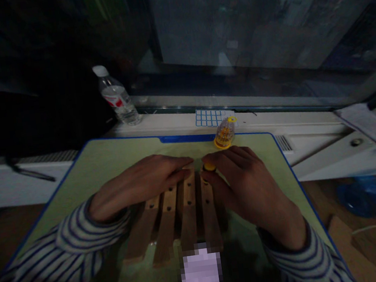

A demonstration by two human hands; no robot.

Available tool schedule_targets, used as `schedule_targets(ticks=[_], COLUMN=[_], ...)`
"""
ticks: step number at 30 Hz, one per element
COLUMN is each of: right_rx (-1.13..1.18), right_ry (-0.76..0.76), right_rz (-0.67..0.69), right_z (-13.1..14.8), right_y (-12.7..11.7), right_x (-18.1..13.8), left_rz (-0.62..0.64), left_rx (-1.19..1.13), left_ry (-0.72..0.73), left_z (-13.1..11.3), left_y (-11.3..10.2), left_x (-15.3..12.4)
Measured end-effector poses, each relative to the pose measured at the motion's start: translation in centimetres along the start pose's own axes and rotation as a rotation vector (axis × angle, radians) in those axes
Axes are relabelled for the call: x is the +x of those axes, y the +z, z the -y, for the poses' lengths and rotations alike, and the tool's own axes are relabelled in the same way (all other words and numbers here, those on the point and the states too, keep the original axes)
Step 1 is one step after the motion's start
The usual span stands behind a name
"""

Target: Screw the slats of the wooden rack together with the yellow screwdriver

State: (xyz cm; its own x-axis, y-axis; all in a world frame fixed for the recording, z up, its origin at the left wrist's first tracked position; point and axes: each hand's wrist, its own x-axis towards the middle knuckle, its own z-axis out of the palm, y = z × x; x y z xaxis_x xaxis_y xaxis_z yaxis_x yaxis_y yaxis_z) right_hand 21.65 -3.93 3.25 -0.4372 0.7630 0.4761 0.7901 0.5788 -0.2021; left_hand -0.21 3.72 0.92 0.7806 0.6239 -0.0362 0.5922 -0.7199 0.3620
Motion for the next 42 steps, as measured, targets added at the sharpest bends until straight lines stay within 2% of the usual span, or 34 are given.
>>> schedule_targets(ticks=[6,13,20,33,42], right_rx=[0.096,0.128,0.194,0.06,0.042], right_ry=[0.0,-0.039,-0.043,-0.042,-0.017], right_rz=[0.024,0.038,0.099,0.076,0.056], right_z=[0.4,0.0,-0.3,-0.3,-0.3], right_y=[0.3,0.2,-0.3,-0.3,0.0], right_x=[-0.1,0.0,-0.3,-0.3,-0.2], left_rz=[-0.017,-0.111,-0.11,-0.075,-0.102], left_rx=[0.011,-0.005,-0.02,-0.031,-0.019], left_ry=[0.012,0.127,0.148,0.154,0.149], left_z=[-0.4,-1.1,-1.1,-1.1,-0.9], left_y=[0.0,0.7,0.8,0.7,1.0], left_x=[0.0,0.4,0.5,0.5,0.6])
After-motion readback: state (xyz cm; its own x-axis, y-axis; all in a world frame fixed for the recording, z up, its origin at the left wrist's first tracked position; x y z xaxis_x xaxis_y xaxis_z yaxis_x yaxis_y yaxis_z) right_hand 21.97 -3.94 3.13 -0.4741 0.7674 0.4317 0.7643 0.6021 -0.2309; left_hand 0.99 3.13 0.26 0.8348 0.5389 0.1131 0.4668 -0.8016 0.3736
